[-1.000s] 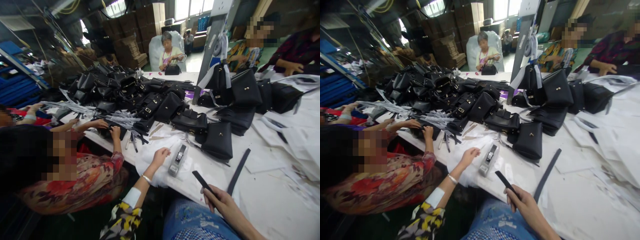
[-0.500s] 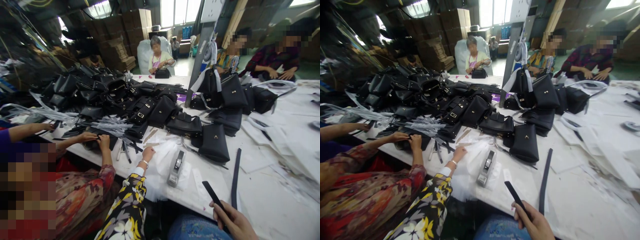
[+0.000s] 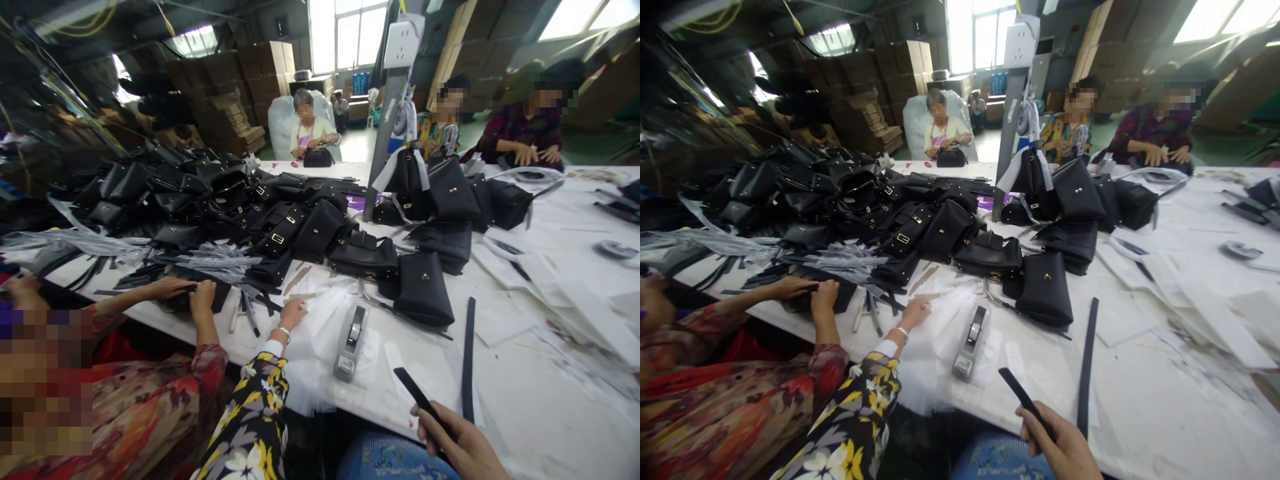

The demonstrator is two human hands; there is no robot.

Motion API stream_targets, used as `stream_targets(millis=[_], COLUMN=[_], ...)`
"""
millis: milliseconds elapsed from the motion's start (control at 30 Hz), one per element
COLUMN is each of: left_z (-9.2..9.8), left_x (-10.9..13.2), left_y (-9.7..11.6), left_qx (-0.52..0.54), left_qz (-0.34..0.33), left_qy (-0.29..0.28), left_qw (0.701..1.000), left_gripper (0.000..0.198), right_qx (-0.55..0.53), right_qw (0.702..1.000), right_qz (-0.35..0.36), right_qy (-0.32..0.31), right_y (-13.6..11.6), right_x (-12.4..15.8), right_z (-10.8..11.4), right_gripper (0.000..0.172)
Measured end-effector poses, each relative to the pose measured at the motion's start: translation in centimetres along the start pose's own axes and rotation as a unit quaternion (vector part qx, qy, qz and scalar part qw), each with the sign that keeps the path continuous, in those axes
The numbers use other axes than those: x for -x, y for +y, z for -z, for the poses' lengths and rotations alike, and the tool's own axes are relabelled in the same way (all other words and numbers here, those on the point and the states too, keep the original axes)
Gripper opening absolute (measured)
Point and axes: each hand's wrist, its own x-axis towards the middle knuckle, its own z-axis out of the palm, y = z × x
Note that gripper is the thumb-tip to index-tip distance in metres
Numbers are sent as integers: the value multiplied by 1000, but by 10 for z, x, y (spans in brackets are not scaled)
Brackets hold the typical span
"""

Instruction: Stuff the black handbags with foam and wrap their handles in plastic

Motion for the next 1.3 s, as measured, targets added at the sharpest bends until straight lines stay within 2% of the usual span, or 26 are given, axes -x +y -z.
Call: stream_targets(millis=[233, 400, 533, 767, 1067, 1200, 1300], left_z=[13, 5, 7, 37, 72, 96, 105], left_x=[7, 13, 14, 8, 11, 19, 36], left_y=[6, 11, 10, 16, 41, 64, 89], left_qx=[-22, -56, -61, -38, 66, 151, 225], left_qz=[5, 30, 27, 16, -27, -56, -79], left_qy=[23, 9, 23, 69, 127, 176, 202], left_qw=[999, 998, 998, 997, 989, 971, 950], left_gripper=[33, 34, 32, 32, 31, 29, 28], right_qx=[16, -2, -4, 4, -51, -56, -27], right_qw=[1000, 998, 998, 998, 996, 995, 991], right_qz=[17, 35, 29, 32, 37, 58, 125], right_qy=[-20, -51, -58, -60, -64, -57, -35], right_y=[-1, 0, 7, 14, 6, -10, -38], right_x=[-9, -12, -11, -7, -10, -22, -36], right_z=[4, 2, 4, 8, 3, 3, 2], right_gripper=[49, 47, 43, 44, 49, 52, 49])
